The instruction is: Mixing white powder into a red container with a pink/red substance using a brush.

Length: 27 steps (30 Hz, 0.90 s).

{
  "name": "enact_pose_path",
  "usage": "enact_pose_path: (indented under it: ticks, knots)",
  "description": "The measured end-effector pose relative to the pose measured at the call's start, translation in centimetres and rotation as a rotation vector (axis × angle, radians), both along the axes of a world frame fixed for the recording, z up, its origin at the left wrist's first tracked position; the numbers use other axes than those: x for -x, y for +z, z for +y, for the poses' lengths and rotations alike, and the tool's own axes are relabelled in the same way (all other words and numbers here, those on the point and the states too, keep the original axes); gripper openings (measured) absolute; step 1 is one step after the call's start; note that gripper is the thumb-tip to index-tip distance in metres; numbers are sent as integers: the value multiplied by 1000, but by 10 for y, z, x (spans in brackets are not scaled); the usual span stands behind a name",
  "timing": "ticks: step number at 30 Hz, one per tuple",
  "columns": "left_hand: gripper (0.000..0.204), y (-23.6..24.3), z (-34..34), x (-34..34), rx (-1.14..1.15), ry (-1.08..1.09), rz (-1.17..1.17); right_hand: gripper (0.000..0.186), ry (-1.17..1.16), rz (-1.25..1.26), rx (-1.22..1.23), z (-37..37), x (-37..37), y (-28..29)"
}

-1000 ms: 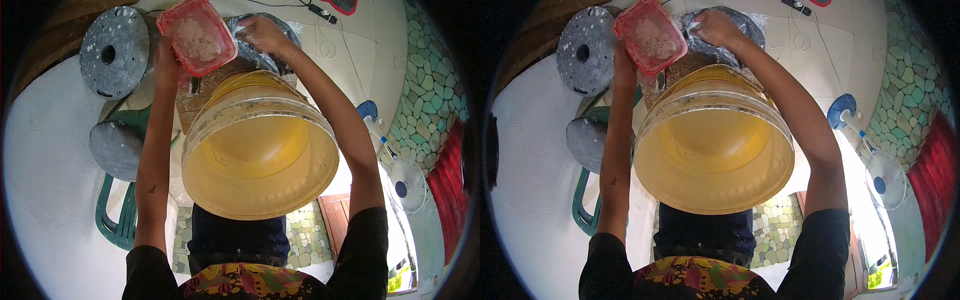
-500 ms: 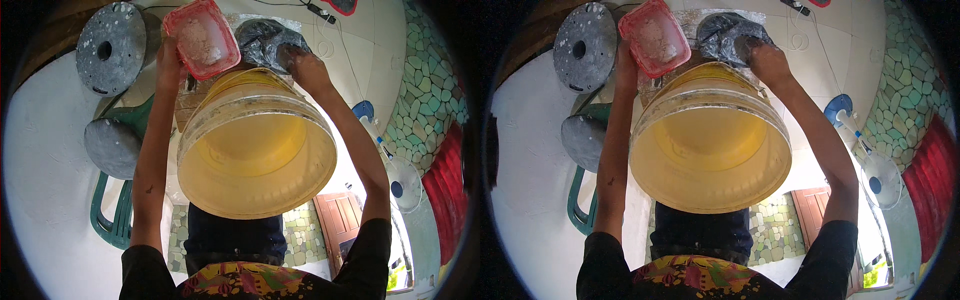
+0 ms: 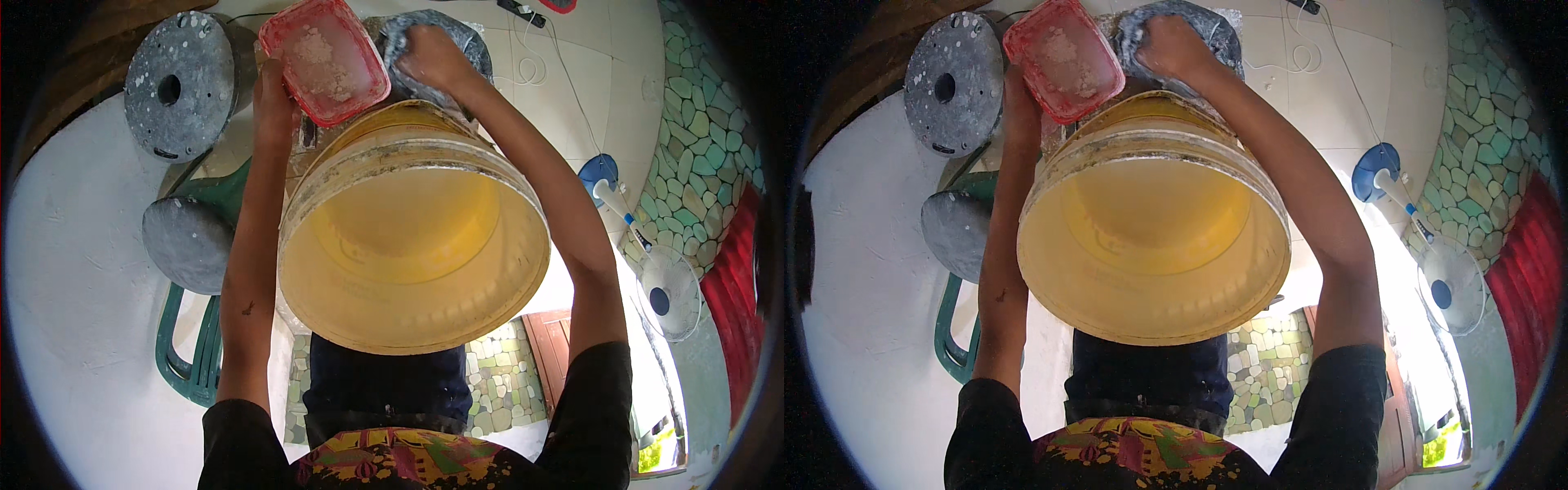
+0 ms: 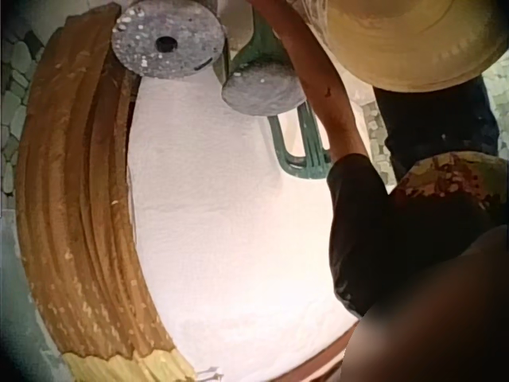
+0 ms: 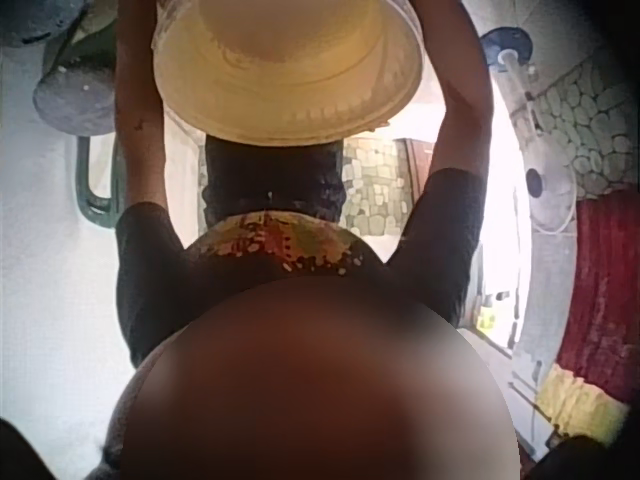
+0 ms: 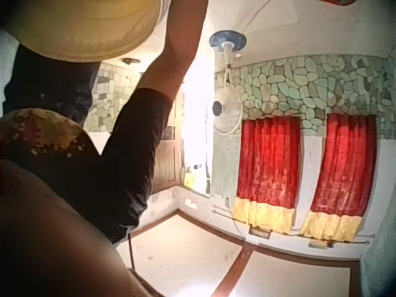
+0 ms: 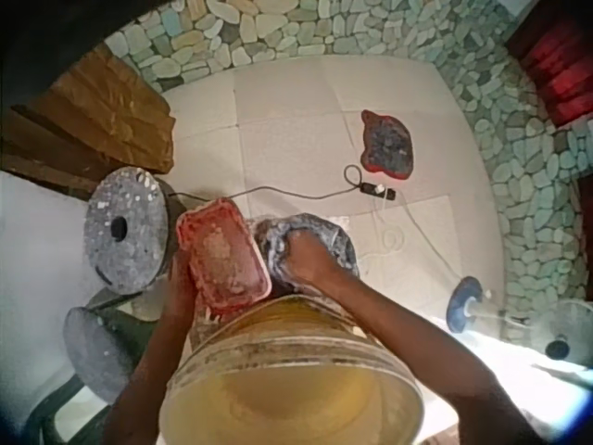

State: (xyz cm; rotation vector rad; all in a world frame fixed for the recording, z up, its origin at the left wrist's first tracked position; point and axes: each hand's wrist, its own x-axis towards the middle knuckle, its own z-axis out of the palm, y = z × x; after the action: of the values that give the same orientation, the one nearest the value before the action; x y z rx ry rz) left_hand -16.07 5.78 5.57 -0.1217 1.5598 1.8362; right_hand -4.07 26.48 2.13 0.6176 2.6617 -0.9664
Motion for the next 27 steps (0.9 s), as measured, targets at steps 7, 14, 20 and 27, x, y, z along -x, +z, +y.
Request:
enact_pose_path:
  ticks: [7, 14, 20, 27]
  knots:
    - [44, -16, -13, 4, 257, -196, 392, 29, 22, 88, -45, -6, -29, -18]
    - [42, -22, -11, 2, 39, -31, 25, 22, 47, -213, -246, 7, -77, -29]
    - [41, -25, -14, 3, 120, -111, 39, 29, 126, -399, -66, 2, -73, -60]
    - [45, -21, -5, 0, 145, -85, 56, 45, -112, -402, 137, 22, -64, -53]
